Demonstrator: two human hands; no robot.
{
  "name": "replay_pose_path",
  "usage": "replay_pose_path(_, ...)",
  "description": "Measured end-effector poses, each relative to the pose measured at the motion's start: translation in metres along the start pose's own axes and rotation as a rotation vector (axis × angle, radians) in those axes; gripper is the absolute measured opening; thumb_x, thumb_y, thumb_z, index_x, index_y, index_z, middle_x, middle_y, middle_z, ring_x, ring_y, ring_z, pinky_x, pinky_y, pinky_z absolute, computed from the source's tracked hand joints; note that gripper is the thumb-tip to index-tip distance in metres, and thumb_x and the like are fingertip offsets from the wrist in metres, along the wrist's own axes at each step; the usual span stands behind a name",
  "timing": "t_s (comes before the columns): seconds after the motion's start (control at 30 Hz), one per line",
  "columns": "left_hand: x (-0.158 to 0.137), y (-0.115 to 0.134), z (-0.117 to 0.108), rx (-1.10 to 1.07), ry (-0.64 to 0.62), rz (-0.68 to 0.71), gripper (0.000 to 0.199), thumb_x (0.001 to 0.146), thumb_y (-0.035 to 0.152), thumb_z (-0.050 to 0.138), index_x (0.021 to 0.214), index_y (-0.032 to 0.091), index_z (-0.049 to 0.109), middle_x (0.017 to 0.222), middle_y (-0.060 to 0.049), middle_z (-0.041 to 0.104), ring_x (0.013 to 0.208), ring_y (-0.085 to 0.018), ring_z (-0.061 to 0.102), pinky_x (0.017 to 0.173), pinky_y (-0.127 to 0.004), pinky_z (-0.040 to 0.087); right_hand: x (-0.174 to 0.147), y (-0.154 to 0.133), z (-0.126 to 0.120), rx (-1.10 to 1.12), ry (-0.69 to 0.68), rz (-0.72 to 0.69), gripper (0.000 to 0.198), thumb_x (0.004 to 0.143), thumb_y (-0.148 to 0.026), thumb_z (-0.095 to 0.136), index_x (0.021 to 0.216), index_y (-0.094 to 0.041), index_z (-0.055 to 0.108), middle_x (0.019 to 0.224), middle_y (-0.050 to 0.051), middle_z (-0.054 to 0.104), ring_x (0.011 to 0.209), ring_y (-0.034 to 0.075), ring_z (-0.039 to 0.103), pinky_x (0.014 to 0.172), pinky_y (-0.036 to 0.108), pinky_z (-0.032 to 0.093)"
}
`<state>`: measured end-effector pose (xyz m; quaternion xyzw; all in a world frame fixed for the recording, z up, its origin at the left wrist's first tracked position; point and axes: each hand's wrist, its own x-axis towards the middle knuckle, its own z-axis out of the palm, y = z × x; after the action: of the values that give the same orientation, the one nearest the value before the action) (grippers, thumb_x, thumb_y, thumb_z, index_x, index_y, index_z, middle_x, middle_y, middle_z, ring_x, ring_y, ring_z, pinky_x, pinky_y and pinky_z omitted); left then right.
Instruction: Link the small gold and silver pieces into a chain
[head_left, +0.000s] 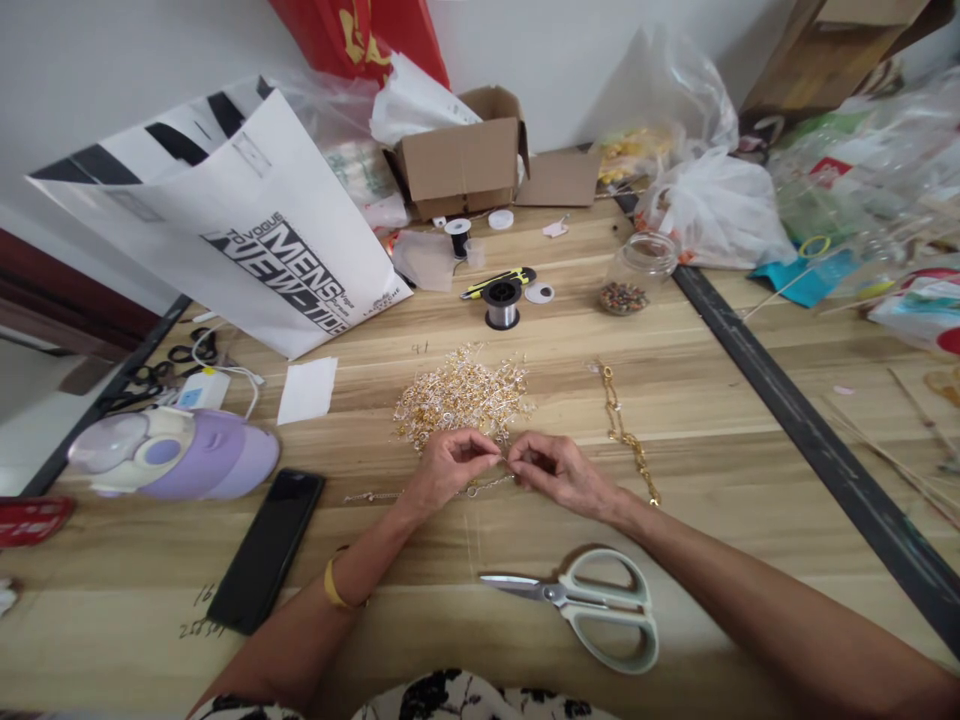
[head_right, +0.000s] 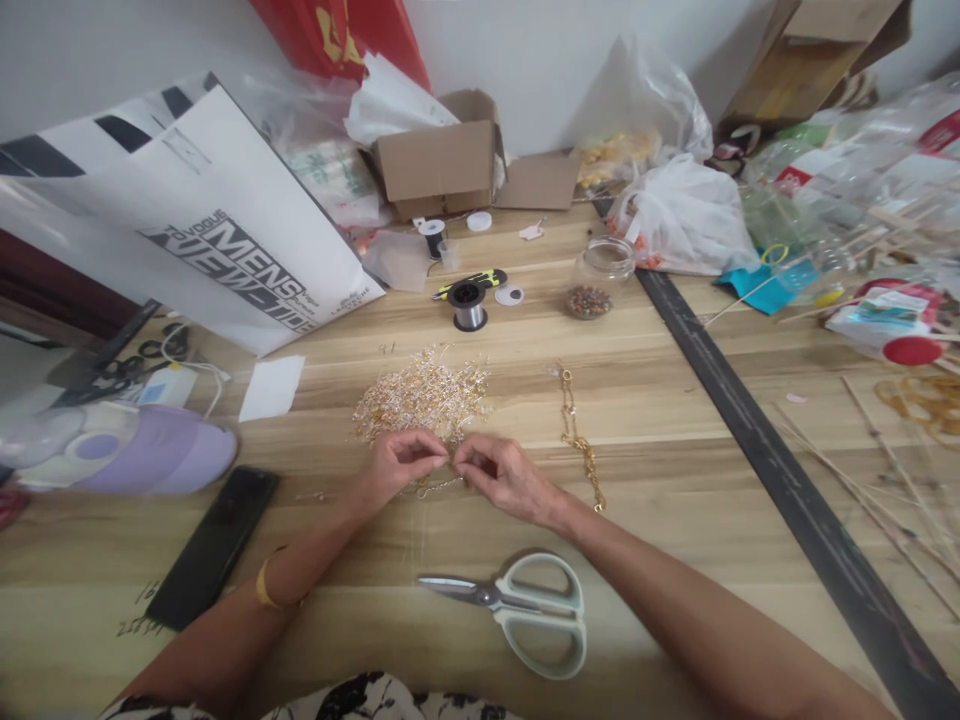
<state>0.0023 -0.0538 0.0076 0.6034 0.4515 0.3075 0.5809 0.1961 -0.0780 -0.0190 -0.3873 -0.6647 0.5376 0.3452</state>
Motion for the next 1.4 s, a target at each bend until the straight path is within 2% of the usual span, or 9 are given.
replay_pose_path(0.23, 0.0002, 0.0013, -0.0008, 0.001, -0.054, 0.041, 0.011, 0.071, 0.022, 0.07, 0.075, 0.012, 0.069, 0.071, -0.004, 0.066, 0.069, -0.012, 0.058, 0.066, -0.022, 0.044, -0.0003, 0.0011, -0.0002, -0.001, 0.002, -0.009, 0.012, 0.088, -0.026, 0.053, 0.086, -0.015, 0.058, 0.064, -0.002, 0.054, 0.055, 0.008, 0.044, 0.05, 0.018, 0.034)
replay_pose_path(0.4, -0.0002, 0.0011, -0.0018, -0.051, -0.091, -0.017, 0.012, 0.07, 0.023, 0.071, 0.076, 0.012, 0.07, 0.073, -0.004, 0.066, 0.069, -0.012, 0.058, 0.067, -0.022, 0.044, -0.0002, 0.0025, -0.0006, -0.011, -0.008, -0.01, 0.01, 0.088, -0.024, 0.053, 0.085, -0.015, 0.057, 0.064, -0.002, 0.054, 0.055, 0.008, 0.045, 0.051, 0.019, 0.034)
replay_pose_path(0.6, -0.0008, 0.0029, -0.0018, -0.077, -0.059, -0.088, 0.015, 0.068, 0.024, 0.073, 0.076, 0.011, 0.07, 0.073, -0.004, 0.068, 0.069, -0.013, 0.06, 0.067, -0.022, 0.045, 0.0009, 0.0008, -0.002, -0.051, -0.001, -0.053, 0.008, 0.087, -0.021, 0.054, 0.084, -0.015, 0.057, 0.071, 0.0, 0.054, 0.058, 0.008, 0.044, 0.052, 0.019, 0.033)
replay_pose_path(0.83, 0.0005, 0.0015, -0.002, -0.062, -0.033, -0.066, 0.014, 0.068, 0.023, 0.074, 0.075, 0.011, 0.071, 0.072, -0.004, 0.069, 0.068, -0.013, 0.06, 0.068, -0.022, 0.046, 0.0019, -0.0058, -0.0032, -0.087, -0.005, -0.124, 0.009, 0.087, -0.019, 0.053, 0.081, -0.015, 0.057, 0.078, 0.002, 0.054, 0.064, 0.01, 0.045, 0.056, 0.021, 0.035)
replay_pose_path(1.07, 0.0007, -0.0014, -0.0025, -0.036, -0.046, -0.021, 0.018, 0.068, 0.027, 0.074, 0.075, 0.011, 0.071, 0.074, -0.005, 0.069, 0.07, -0.014, 0.061, 0.068, -0.024, 0.047, 0.0017, -0.0055, -0.0031, -0.088, -0.009, -0.106, 0.009, 0.087, -0.021, 0.053, 0.082, -0.015, 0.057, 0.077, 0.001, 0.053, 0.062, 0.01, 0.044, 0.055, 0.021, 0.035)
replay_pose_path(1.4, 0.0007, -0.001, -0.0017, -0.041, -0.048, -0.049, 0.019, 0.068, 0.028, 0.074, 0.076, 0.011, 0.07, 0.073, -0.005, 0.069, 0.069, -0.014, 0.061, 0.067, -0.024, 0.047, 0.0019, -0.0064, -0.0034, -0.081, -0.01, -0.101, 0.01, 0.087, -0.021, 0.051, 0.081, -0.015, 0.056, 0.077, 0.002, 0.053, 0.061, 0.01, 0.043, 0.055, 0.021, 0.035)
